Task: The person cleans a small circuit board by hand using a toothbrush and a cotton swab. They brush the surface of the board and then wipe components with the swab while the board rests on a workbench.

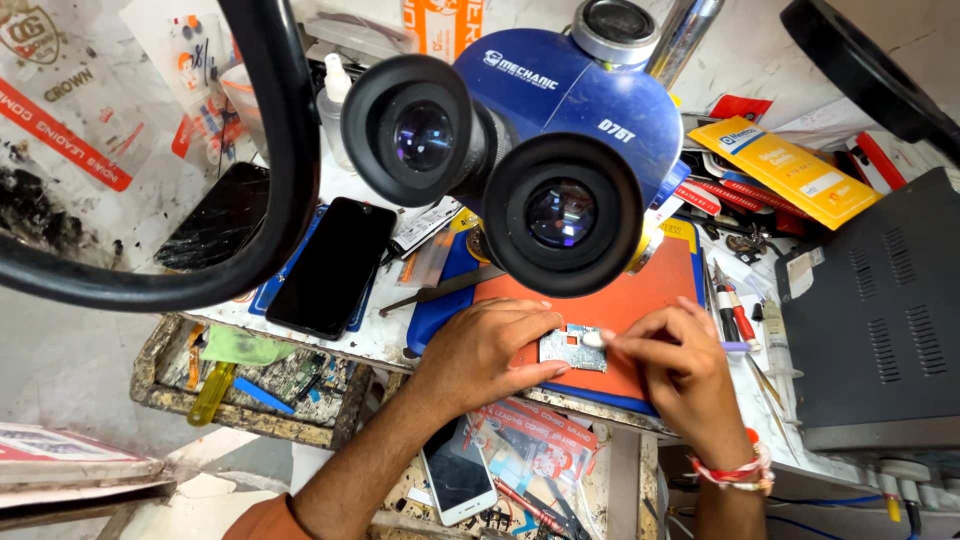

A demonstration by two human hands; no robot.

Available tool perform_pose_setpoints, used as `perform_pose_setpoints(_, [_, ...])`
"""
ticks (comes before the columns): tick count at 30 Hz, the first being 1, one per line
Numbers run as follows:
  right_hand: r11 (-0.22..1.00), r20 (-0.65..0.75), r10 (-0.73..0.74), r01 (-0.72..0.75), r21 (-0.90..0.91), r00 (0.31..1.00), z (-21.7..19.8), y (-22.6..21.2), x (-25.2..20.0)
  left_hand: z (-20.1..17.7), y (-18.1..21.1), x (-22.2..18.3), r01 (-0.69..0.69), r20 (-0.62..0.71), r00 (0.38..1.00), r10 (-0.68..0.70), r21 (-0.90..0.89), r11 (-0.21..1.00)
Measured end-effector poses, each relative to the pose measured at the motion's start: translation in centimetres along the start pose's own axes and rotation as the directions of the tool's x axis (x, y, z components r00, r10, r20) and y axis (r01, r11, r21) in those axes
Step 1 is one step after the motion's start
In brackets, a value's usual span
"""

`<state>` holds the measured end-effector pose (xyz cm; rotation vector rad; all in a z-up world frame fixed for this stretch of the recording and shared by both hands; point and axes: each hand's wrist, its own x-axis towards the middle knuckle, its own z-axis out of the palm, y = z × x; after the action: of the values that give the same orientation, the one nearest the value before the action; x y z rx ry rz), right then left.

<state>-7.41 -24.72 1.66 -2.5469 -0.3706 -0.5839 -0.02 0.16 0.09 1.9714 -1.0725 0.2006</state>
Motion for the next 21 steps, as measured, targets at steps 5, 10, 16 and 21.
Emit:
perform_pose_setpoints(5, [0.990,0.028,-0.117,0.114,0.084,0.993,-0.08,0.02,0.01,0.08,-0.03,-0.10,0.005,0.001,1.000,-0.006,0.002,1.000])
perform_pose_setpoints(10, [0.999,-0.003,0.009,-0.009,-0.042,1.000,0.06,-0.41,-0.01,-0.30,0.42,0.15,-0.008,-0.010,1.000,0.008,-0.004,1.000])
perform_pose_setpoints(16, [1.000,0.004,0.009,-0.009,-0.017,1.000,-0.10,-0.25,0.03,-0.67,0.80,0.41,0.011,0.027,1.000,-0.010,-0.037,0.999])
perform_pose_setpoints(21, [0.986,0.054,-0.102,0.094,0.135,0.993,-0.29,0.00,0.04,-0.50,0.57,0.27,-0.033,-0.009,0.999,0.032,-0.017,0.999])
